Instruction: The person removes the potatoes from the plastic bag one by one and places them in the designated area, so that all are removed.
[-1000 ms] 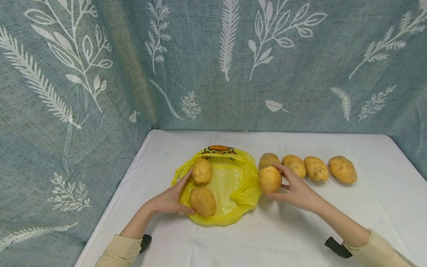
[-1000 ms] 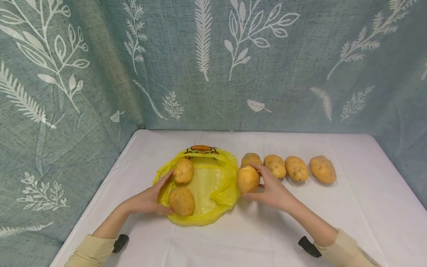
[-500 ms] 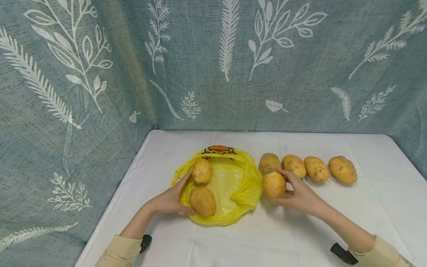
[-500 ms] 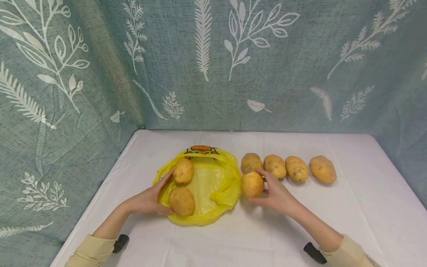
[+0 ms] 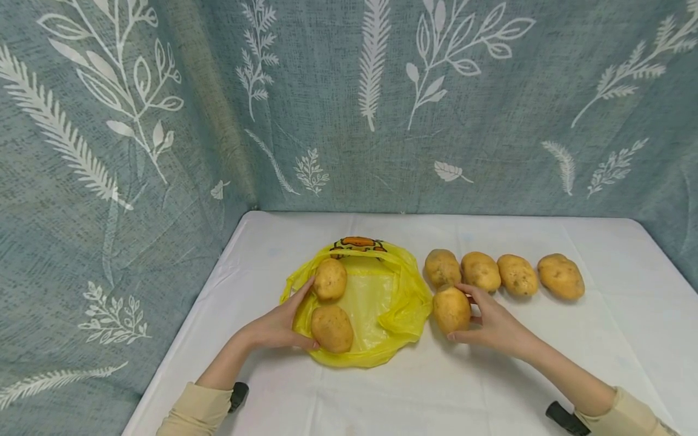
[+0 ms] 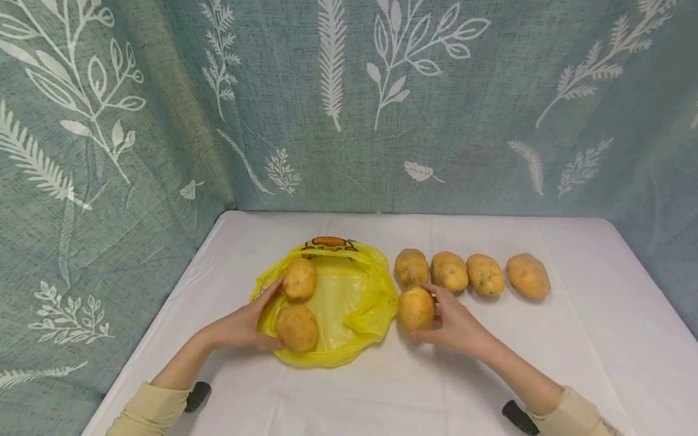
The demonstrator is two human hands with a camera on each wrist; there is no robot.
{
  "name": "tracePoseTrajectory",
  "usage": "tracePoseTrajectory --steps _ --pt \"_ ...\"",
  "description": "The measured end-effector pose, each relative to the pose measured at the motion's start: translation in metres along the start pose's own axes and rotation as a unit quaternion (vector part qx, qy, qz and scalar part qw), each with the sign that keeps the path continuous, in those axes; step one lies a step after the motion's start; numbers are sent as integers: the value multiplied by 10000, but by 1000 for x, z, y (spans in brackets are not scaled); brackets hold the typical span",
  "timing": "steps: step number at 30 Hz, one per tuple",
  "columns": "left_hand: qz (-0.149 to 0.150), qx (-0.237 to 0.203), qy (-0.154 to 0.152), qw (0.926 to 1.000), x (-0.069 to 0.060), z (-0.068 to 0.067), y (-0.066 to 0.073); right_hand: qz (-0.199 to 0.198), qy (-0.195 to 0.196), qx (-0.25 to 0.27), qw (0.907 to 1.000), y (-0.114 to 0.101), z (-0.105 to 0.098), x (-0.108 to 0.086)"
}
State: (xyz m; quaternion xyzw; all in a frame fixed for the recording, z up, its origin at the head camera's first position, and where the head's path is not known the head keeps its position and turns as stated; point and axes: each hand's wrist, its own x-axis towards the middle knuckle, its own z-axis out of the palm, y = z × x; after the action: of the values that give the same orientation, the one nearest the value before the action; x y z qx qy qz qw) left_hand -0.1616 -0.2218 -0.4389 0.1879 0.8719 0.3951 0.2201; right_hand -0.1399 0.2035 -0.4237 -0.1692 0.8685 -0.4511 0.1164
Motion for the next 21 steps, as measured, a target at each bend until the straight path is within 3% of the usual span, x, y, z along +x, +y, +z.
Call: tracePoseTrajectory --steps 21 --pt "-41 2 23 10000 0 1 0 -200 -66 -238 9995 8 6 0"
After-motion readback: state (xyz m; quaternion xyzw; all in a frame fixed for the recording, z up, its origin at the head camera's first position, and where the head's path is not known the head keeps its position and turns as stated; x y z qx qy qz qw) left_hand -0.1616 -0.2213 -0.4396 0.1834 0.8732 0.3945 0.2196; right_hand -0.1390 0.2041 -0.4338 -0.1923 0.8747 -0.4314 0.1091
